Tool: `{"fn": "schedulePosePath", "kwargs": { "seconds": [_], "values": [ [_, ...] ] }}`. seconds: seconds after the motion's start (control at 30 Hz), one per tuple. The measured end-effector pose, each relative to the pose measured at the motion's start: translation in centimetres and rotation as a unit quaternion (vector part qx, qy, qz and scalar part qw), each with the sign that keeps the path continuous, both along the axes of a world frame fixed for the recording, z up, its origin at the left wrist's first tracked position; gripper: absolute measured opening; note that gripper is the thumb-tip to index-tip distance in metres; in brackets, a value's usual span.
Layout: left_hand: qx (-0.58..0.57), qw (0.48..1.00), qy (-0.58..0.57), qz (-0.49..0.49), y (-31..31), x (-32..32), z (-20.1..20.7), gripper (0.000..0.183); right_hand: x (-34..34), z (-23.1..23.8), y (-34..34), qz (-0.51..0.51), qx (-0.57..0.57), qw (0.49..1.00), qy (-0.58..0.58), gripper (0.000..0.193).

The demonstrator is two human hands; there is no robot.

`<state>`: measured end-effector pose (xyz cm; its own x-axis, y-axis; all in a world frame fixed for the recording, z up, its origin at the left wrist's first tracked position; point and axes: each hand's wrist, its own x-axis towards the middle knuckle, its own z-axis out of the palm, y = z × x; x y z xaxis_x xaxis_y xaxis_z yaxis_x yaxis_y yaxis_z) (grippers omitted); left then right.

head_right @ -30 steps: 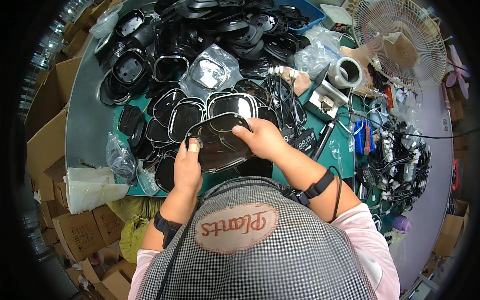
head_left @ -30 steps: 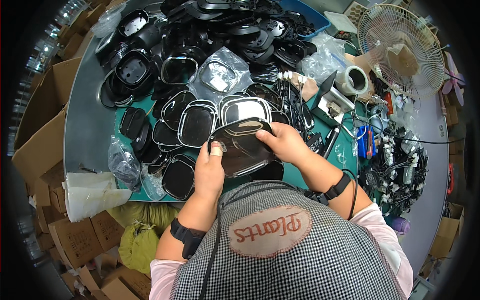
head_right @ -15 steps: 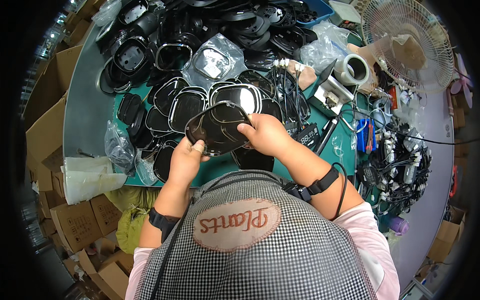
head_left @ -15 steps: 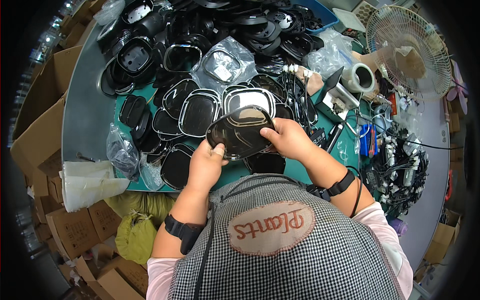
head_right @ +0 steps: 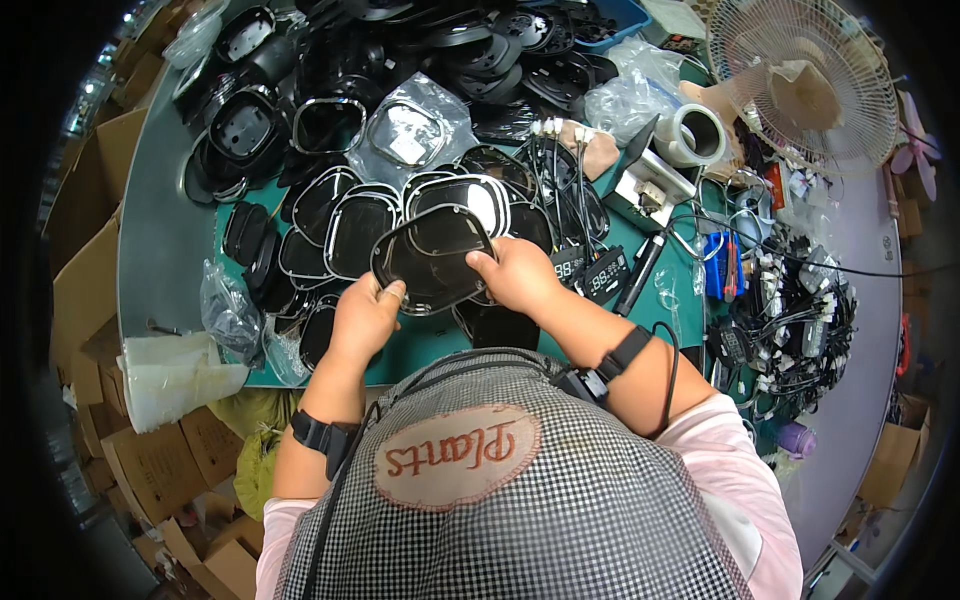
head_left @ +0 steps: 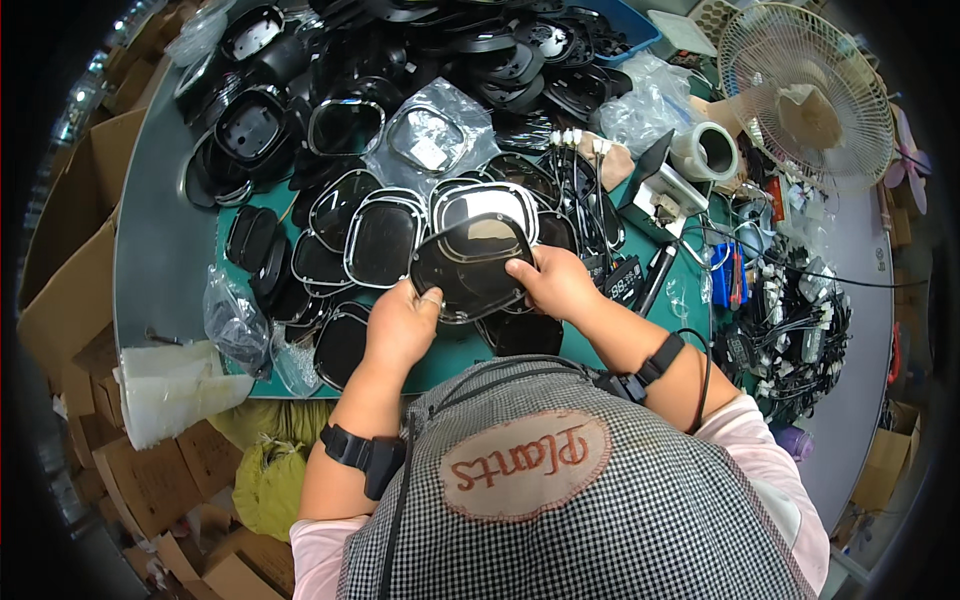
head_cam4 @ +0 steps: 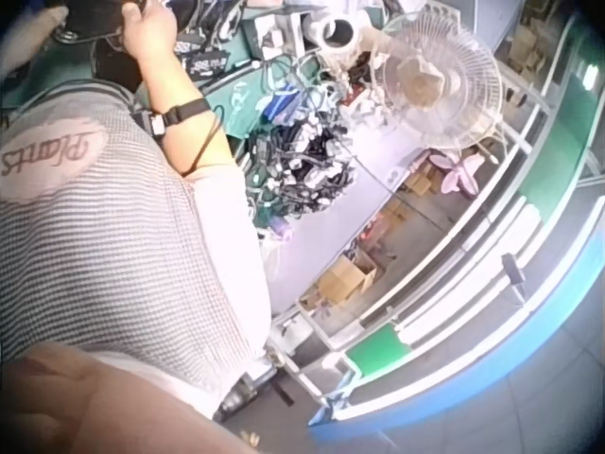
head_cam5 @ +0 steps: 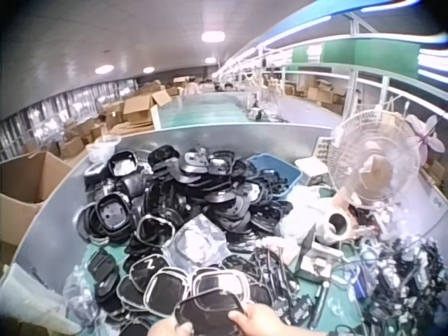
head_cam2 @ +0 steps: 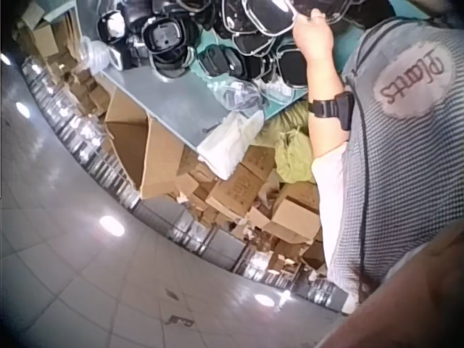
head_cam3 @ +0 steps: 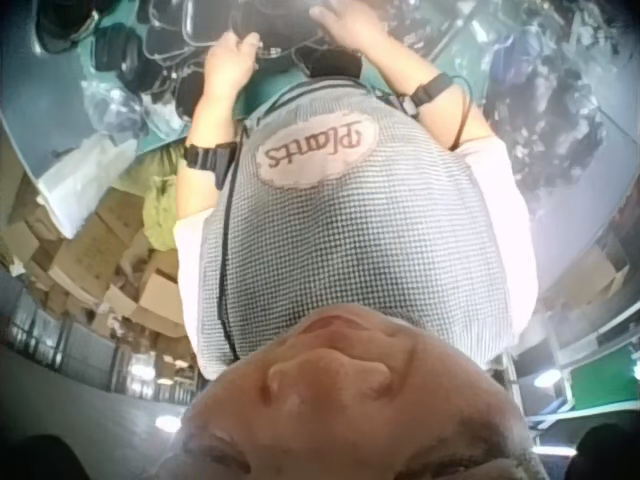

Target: Manually assembling and sorting small plastic and glass electronic components at a factory workstation.

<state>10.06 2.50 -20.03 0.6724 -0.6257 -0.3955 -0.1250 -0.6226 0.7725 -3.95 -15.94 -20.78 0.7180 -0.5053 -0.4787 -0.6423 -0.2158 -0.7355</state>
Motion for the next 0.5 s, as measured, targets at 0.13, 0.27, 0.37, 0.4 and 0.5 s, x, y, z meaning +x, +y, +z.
{"fn": "schedulePosePath", "kwargs": {
  "seconds": [0.13, 0.27, 0.37, 0.4, 0.5],
  "values": [
    [0.031, 0.999, 0.003, -0.007, -1.9, 2.0, -0.8, 0.03, 1.7, -0.3, -2.3, -0.001, 0.046, 0.999, 0.026, 0.042],
    [0.041, 0.994, 0.098, 0.012, -3.2, 4.8, -3.4, 0.036, 3.0, -0.5, -4.0, 0.047, -0.032, 0.995, 0.078, 0.052],
    [0.09, 0.994, 0.054, -0.029, -3.7, 5.5, -3.2, 0.04, 2.7, -1.4, -6.1, 0.018, -0.117, 0.992, 0.047, 0.054],
    [0.065, 0.997, 0.039, -0.02, -3.2, 5.8, -3.5, 0.047, 3.0, -1.1, -7.0, -0.011, -0.098, 0.995, 0.021, 0.051],
    [0.035, 0.999, 0.039, 0.007, -1.6, 6.4, -3.4, 0.05, 4.1, -0.9, -9.2, -0.07, -0.03, 0.997, -0.016, 0.034]
  ]
}}
